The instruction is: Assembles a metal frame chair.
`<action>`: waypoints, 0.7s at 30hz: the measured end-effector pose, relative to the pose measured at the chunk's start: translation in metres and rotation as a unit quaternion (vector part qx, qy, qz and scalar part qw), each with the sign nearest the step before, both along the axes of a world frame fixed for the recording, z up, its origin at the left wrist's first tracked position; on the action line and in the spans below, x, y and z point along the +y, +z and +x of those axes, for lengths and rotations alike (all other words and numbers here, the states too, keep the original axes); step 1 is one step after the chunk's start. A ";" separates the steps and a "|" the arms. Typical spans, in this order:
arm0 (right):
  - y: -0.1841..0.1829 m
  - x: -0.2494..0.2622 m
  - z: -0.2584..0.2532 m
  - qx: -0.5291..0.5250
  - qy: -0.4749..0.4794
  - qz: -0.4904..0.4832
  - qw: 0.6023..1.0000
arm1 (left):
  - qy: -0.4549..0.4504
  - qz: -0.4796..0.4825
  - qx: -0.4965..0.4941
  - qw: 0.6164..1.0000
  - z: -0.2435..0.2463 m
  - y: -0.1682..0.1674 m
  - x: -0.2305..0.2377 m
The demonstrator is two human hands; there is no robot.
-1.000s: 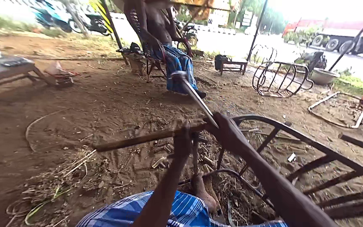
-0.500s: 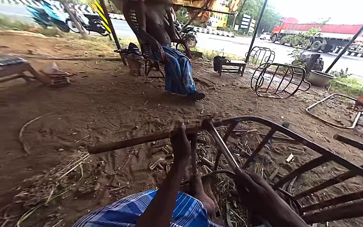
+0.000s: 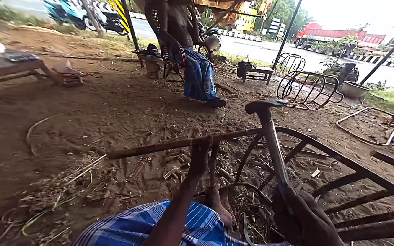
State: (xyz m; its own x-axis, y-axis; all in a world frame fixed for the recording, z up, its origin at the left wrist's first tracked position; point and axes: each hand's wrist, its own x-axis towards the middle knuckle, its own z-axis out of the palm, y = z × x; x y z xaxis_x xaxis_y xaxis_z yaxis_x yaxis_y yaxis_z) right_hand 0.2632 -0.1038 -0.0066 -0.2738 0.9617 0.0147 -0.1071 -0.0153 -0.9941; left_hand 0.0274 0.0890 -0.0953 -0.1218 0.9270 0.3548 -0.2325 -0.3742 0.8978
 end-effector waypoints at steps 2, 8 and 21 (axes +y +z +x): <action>0.000 -0.005 -0.001 0.014 0.010 0.011 1.000 | -0.096 -0.017 0.088 0.991 -0.012 -0.021 0.017; -0.010 0.004 -0.016 -0.037 -0.018 0.017 0.999 | 0.030 -0.190 0.264 0.945 0.025 -0.076 0.057; 0.036 0.014 -0.022 0.155 -0.073 0.273 0.947 | 0.076 -0.175 0.288 0.938 0.032 -0.070 0.057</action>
State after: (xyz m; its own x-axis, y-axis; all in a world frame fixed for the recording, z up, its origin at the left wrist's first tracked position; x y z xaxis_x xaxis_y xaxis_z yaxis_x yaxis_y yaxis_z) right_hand 0.2410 -0.0902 0.0298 -0.0391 0.8153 0.5778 -0.3555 0.5290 -0.7706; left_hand 0.0593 0.1456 -0.1654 -0.1433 0.9865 0.0791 0.3613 -0.0223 0.9322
